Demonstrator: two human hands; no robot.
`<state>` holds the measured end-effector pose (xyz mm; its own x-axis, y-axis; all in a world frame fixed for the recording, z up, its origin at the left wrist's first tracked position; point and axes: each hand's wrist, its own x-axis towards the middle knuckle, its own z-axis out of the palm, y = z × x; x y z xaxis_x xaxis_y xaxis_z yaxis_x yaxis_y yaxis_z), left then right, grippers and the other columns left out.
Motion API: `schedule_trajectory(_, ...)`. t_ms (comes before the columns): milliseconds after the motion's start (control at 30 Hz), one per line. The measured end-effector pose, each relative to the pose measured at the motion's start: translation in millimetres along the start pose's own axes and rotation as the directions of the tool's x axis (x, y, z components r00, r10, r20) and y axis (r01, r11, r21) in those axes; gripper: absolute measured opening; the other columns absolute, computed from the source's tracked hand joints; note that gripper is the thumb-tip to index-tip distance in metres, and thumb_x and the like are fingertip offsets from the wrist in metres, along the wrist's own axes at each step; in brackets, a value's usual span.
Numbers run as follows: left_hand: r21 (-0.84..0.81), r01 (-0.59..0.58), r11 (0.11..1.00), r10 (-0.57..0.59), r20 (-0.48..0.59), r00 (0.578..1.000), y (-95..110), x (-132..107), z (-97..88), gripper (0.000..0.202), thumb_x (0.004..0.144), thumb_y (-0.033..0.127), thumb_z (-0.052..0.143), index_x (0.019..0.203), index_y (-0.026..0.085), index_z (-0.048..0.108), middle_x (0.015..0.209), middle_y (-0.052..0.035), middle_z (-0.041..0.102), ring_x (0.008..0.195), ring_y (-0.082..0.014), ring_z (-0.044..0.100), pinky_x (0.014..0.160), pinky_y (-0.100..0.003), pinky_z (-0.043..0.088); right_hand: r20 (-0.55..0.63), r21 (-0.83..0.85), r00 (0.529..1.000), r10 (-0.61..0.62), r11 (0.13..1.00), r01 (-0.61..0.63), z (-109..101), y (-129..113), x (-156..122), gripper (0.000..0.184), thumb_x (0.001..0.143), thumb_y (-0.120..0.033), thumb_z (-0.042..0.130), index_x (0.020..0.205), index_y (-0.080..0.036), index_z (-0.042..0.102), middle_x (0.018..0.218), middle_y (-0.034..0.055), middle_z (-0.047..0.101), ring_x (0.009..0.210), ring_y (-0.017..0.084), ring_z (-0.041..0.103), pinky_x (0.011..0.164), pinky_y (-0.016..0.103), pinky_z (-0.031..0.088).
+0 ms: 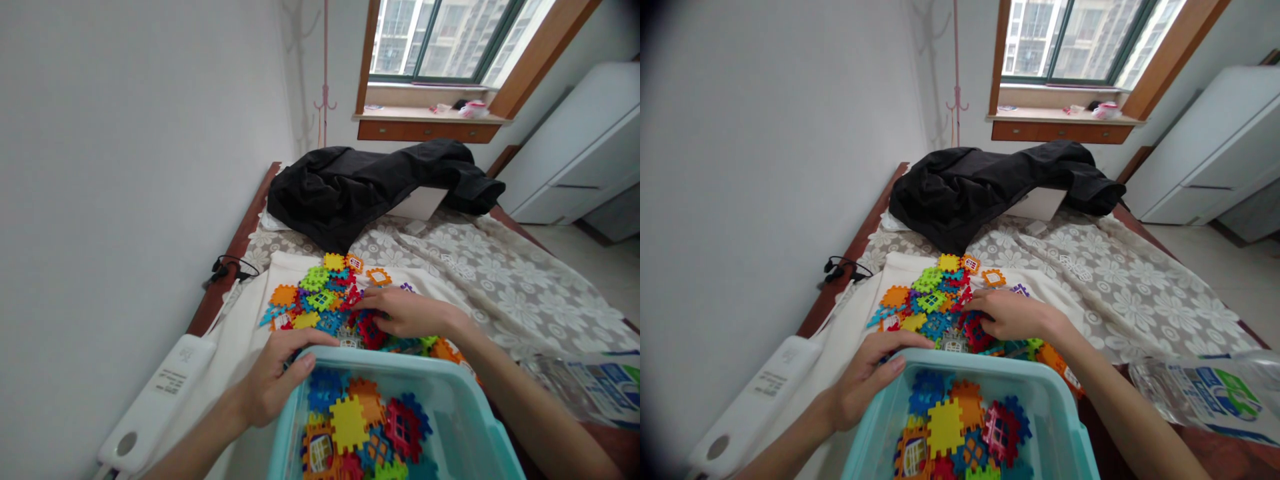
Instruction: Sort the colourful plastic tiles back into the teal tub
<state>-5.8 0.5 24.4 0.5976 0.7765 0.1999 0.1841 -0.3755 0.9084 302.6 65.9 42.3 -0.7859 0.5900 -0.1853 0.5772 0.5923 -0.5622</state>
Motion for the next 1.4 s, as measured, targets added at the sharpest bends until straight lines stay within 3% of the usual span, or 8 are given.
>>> schedule_trajectory(500,-0.016,0.007,1.0,-0.007,0.009,1.0,-2.0,-0.5,0.2,0.033,0.106,0.034,0.052,0.126,0.023,0.075,0.117,-0.0058,0.08,0.105,-0.0212,0.075,0.093,-0.026,0.055,0.01,0.072,0.994,0.109,0.991,-0.11,-8.0,0.5,-7.0,0.035,0.079,-0.008,0.059,0.111,-0.02,0.066,0.102,0.0057,0.071,0.091,0.021,0.064,0.084,0.034,0.051)
schedule_trajectory(633,-0.011,0.011,1.0,-0.011,0.004,1.0,-0.3,-0.2,-0.3,0.032,0.105,0.033,0.052,0.126,0.023,0.075,0.117,-0.0054,0.08,0.105,-0.0208,0.075,0.093,-0.026,0.055,-0.15,0.249,0.98,0.129,0.964,-0.089,-18.6,10.3,-12.6,0.027,0.086,-0.01,0.059,0.111,-0.02,0.063,0.099,0.0026,0.07,0.086,0.017,0.062,0.08,0.03,0.05)
schedule_trajectory(767,0.005,0.011,1.0,-0.011,-0.006,1.0,-4.0,-3.4,0.2,0.034,0.106,0.034,0.052,0.127,0.022,0.075,0.119,-0.007,0.08,0.107,-0.0226,0.075,0.096,-0.028,0.055,-0.384,0.546,0.911,0.151,0.832,0.092,-26.1,-3.8,-24.9,0.018,0.097,-0.025,0.064,0.114,-0.019,0.062,0.102,0.0035,0.07,0.086,0.014,0.066,0.078,0.027,0.054)
schedule_trajectory(867,0.03,0.016,0.999,-0.016,-0.009,1.0,-5.8,-4.4,0.1,0.034,0.106,0.034,0.051,0.129,0.023,0.074,0.121,-0.0075,0.08,0.109,-0.0233,0.075,0.098,-0.029,0.054,-0.423,0.611,0.906,0.018,0.744,0.271,-34.7,-32.6,-41.9,0.023,0.099,-0.034,0.069,0.118,-0.02,0.065,0.103,0.0046,0.072,0.087,0.013,0.069,0.077,0.025,0.056)
schedule_trajectory(1000,0.016,0.034,0.999,-0.034,0.01,0.999,-2.3,-1.7,-0.5,0.033,0.105,0.034,0.052,0.126,0.023,0.075,0.117,-0.0059,0.081,0.105,-0.0215,0.076,0.094,-0.027,0.055,-0.227,0.463,0.951,-0.21,0.836,0.295,-43.9,-54.9,-52.8,0.036,0.102,-0.042,0.065,0.134,-0.025,0.066,0.116,0.0061,0.077,0.102,0.017,0.072,0.091,0.03,0.057)
schedule_trajectory(1100,0.023,0.039,0.999,-0.039,-0.002,0.999,-0.5,-0.4,0.1,0.034,0.105,0.035,0.052,0.125,0.022,0.076,0.116,-0.0065,0.081,0.105,-0.0222,0.076,0.094,-0.028,0.056,-0.195,0.178,0.98,-0.035,0.981,0.071,-36.7,-40.2,-40.7,0.033,0.106,-0.041,0.058,0.133,-0.026,0.067,0.125,0.0075,0.074,0.113,0.02,0.069,0.102,0.036,0.053)
schedule_trajectory(1200,0.005,0.033,0.999,-0.033,-0.011,0.999,-3.4,-1.3,1.1,0.036,0.105,0.039,0.052,0.123,0.021,0.077,0.114,-0.008,0.082,0.102,-0.0235,0.076,0.092,-0.029,0.057,-0.167,-0.06,0.975,0.146,0.986,-0.158,-19.0,-11.2,-21.5,0.038,0.099,-0.038,0.066,0.135,-0.024,0.066,0.135,0.0114,0.069,0.123,0.028,0.064,0.109,0.045,0.049)
schedule_trajectory(1400,0.052,-0.004,0.999,0.006,-0.038,0.999,-12.1,-10.1,-0.1,0.036,0.103,0.041,0.056,0.123,0.02,0.078,0.114,-0.0103,0.082,0.101,-0.0251,0.075,0.097,-0.033,0.055,-0.096,-0.193,0.966,0.239,0.948,-0.254,-0.4,18.0,-1.5,0.037,0.095,-0.026,0.065,0.132,-0.02,0.066,0.13,0.0137,0.071,0.123,0.031,0.064,0.108,0.047,0.047)
